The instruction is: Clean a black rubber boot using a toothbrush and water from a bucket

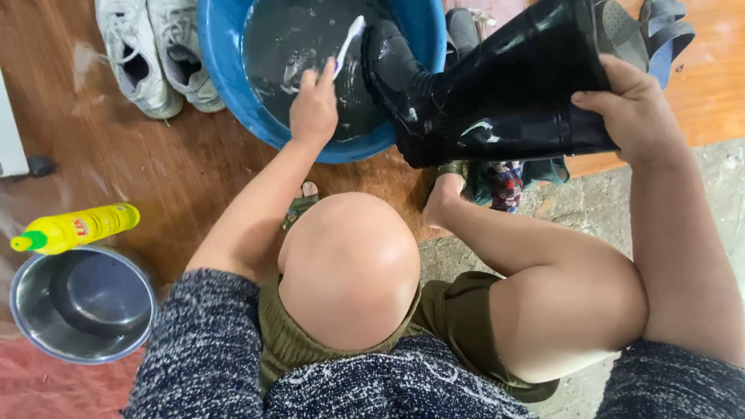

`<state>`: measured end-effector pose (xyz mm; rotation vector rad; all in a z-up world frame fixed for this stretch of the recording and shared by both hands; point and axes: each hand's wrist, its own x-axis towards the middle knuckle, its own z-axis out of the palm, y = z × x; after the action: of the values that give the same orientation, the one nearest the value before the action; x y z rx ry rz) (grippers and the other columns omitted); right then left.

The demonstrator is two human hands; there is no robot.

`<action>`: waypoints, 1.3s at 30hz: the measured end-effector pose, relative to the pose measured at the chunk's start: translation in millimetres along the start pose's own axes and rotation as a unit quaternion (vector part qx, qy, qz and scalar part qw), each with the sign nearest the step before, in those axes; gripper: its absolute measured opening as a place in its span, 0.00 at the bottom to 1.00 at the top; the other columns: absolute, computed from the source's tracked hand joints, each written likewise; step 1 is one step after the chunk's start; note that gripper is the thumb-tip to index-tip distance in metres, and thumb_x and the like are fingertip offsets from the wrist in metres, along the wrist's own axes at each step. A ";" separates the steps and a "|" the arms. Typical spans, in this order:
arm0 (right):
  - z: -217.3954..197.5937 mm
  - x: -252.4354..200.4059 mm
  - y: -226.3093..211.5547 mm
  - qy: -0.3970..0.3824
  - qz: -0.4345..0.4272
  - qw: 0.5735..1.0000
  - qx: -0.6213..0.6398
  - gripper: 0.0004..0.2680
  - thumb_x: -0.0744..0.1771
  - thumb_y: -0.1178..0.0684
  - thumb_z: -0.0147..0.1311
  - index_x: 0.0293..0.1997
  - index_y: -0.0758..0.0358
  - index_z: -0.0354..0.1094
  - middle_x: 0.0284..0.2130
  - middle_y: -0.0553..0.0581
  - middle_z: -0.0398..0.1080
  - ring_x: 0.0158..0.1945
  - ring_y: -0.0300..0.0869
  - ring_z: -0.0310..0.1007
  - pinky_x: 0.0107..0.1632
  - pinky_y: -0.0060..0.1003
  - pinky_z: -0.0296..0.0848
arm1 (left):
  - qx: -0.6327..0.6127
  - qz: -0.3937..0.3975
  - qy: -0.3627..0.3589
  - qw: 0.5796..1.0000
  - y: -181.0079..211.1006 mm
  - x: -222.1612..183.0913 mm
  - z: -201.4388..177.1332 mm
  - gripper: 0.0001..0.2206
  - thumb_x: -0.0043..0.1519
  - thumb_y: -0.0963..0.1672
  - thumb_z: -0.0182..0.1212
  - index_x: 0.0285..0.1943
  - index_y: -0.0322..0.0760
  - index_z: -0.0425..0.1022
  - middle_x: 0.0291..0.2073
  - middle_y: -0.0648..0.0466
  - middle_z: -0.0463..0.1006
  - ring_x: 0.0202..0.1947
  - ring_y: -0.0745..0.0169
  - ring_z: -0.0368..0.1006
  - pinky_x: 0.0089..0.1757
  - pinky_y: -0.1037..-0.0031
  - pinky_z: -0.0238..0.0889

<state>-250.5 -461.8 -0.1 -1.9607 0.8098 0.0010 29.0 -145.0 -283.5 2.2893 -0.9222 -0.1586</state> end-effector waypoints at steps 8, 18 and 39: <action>1.8 1.1 0.1 0.016 0.030 0.999 0.026 0.16 0.69 0.63 0.49 0.65 0.53 0.67 0.43 0.46 0.65 0.48 0.36 0.68 0.48 0.34 0.75 | -0.019 0.080 -0.040 0.996 32.8 -38.5 -10.2 0.19 0.72 0.42 0.47 0.72 0.36 0.65 0.40 0.42 0.67 0.21 0.43 0.65 0.21 0.54 0.58; 2.5 1.8 -6.4 0.009 0.004 1.000 -0.020 0.12 0.69 0.62 0.51 0.58 0.54 0.68 0.40 0.43 0.61 0.45 0.32 0.62 0.45 0.28 0.65 | -0.072 -0.051 -0.020 0.996 15.7 -9.3 19.6 0.20 0.74 0.42 0.45 0.76 0.36 0.59 0.49 0.40 0.67 0.24 0.42 0.63 0.27 0.55 0.59; -1.0 6.3 9.0 0.028 0.045 0.998 0.022 0.16 0.67 0.61 0.51 0.61 0.50 0.68 0.39 0.42 0.65 0.42 0.31 0.65 0.41 0.30 0.71 | 0.070 0.096 -0.012 0.993 26.7 -54.6 10.9 0.24 0.69 0.37 0.50 0.76 0.36 0.59 0.41 0.48 0.60 0.16 0.50 0.59 0.16 0.56 0.55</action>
<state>-250.8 -468.7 -8.7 -1.8878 0.9272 -0.0173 -30.7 -129.3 -282.3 2.3138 -1.1935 -0.0382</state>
